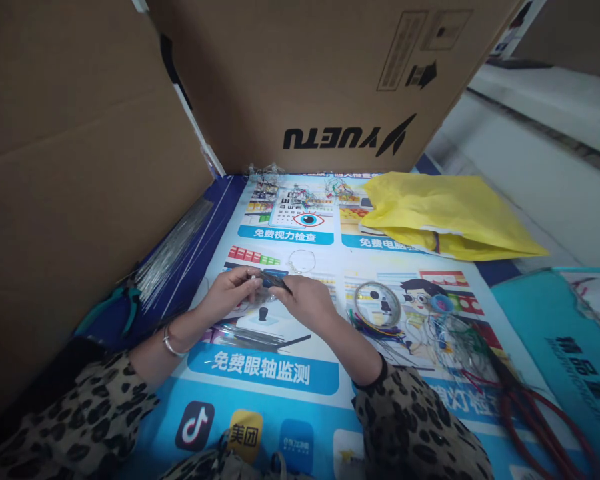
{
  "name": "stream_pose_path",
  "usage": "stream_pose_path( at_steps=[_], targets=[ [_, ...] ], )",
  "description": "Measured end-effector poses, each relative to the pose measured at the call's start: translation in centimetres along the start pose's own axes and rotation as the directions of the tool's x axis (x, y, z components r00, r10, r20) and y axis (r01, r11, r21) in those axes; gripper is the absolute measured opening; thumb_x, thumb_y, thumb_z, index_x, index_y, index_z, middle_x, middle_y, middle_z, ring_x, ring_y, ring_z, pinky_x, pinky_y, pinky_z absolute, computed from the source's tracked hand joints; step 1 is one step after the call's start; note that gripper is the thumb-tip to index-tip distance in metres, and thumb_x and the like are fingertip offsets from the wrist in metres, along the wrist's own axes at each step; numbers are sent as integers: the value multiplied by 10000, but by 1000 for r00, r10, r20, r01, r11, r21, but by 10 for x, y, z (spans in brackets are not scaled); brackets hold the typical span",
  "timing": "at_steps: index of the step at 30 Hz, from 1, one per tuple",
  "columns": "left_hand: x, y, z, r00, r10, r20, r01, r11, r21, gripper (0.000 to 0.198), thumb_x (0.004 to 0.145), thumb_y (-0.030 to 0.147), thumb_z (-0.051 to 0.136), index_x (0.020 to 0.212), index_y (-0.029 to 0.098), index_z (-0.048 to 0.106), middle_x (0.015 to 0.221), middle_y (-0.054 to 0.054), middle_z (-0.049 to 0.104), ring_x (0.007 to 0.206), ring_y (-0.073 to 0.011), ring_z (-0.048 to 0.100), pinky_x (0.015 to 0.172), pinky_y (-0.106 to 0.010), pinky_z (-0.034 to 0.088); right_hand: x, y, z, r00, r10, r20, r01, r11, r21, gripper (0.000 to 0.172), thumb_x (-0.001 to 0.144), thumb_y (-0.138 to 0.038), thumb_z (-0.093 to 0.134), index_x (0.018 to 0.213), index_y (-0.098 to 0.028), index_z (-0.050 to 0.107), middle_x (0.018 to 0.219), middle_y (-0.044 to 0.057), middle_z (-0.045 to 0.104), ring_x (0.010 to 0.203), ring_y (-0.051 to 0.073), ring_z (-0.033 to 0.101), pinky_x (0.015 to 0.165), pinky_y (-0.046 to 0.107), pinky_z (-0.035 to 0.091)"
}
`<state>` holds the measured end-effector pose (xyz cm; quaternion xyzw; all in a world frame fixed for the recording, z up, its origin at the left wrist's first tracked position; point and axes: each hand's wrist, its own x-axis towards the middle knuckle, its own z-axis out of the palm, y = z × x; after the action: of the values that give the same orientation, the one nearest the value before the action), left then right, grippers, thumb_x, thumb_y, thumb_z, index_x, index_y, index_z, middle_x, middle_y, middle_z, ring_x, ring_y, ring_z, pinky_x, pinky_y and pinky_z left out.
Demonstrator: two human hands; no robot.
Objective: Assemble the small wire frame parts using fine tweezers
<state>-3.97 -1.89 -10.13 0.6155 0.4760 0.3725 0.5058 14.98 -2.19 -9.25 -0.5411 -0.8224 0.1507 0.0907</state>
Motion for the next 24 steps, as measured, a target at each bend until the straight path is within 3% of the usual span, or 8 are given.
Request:
stream_pose_path(
  at_steps=[6, 15, 24],
  targets=[
    [0, -5, -2, 999, -49, -7, 49, 998, -49, 256, 745, 361, 586, 865, 134, 585, 481, 55, 506, 414, -51, 428, 451, -178, 352, 0, 1, 0, 1000, -11, 24, 10, 999, 40, 470, 862, -560, 288, 740, -199, 562, 701, 4, 616, 619, 119, 532, 494, 226, 226],
    [0, -3, -9, 962, -169, 217, 225, 935, -272, 267, 713, 372, 607, 797, 127, 539, 572, 17, 541, 397, -39, 432, 357, -146, 239, 0, 8, -5, 984, -166, 60, 161, 985, 67, 459, 851, -561, 327, 721, -186, 557, 696, 1, 591, 634, 110, 513, 521, 212, 236],
    [0, 3, -12, 932, -184, 313, 268, 929, -254, 225, 710, 334, 607, 720, 122, 532, 550, 18, 531, 425, -41, 450, 381, -139, 271, -3, 11, -1, 963, -266, 36, 268, 960, -79, 343, 860, -475, 395, 833, -188, 579, 829, 42, 629, 797, 152, 550, 615, 235, 304]
  ],
)
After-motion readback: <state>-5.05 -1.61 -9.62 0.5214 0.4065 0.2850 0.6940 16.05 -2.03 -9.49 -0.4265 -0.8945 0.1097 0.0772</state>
